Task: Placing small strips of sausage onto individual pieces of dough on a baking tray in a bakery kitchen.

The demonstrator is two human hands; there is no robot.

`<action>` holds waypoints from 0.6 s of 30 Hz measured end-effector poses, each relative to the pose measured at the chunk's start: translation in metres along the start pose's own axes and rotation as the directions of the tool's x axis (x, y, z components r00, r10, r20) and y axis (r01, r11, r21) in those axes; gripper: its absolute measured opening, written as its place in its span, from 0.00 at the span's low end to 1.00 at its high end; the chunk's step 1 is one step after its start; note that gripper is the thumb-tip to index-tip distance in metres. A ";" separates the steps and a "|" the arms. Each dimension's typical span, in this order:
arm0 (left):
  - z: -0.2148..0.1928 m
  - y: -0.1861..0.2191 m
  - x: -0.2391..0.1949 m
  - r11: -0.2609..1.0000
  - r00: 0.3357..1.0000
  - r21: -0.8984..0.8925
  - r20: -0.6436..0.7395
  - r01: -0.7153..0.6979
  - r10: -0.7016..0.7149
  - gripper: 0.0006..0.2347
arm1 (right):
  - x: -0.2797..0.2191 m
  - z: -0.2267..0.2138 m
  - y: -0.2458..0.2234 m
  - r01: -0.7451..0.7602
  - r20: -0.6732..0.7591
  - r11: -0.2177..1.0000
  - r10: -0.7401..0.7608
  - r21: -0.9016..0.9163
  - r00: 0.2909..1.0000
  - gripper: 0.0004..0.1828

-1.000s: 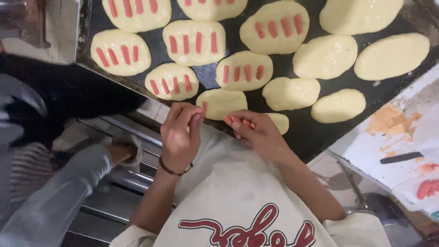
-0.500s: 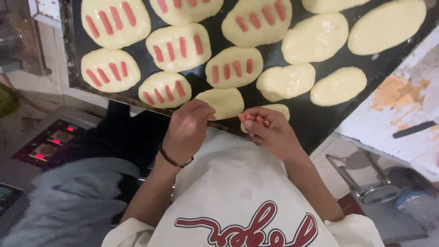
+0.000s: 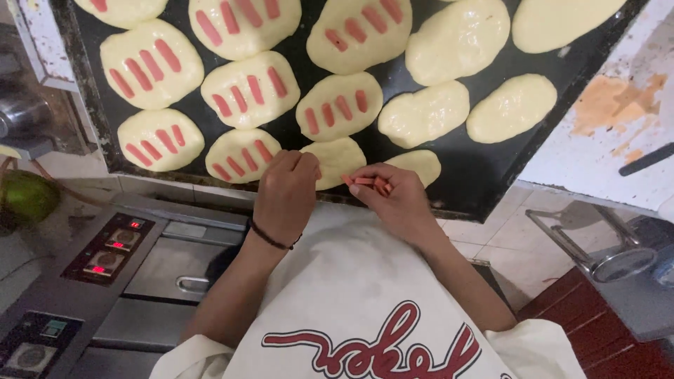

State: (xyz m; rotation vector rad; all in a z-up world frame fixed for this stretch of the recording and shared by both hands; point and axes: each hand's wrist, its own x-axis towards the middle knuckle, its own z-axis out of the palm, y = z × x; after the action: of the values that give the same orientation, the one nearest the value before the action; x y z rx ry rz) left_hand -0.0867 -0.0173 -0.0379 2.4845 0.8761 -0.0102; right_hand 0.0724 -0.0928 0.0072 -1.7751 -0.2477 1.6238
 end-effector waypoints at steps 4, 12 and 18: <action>-0.043 0.010 0.012 0.989 0.996 -0.143 -0.066 0.044 -0.054 0.10 | 0.002 0.016 0.014 0.152 -0.101 0.980 -0.165 -0.130 0.981 0.07; -0.065 -0.016 0.009 0.980 0.982 -0.184 -0.159 0.074 -0.104 0.07 | 0.011 0.048 0.024 0.402 -0.201 0.716 -0.597 -0.571 0.777 0.04; -0.064 -0.026 0.012 0.971 0.985 -0.241 -0.165 0.013 -0.054 0.07 | 0.012 0.056 0.019 0.362 -0.202 0.597 -0.673 -0.716 0.711 0.03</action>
State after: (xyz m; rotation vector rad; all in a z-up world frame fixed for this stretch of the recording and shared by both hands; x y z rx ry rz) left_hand -0.1027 0.0368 0.0043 2.2689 0.9299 0.2841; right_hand 0.0167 -0.0792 -0.0115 -2.2126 -1.1114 0.6513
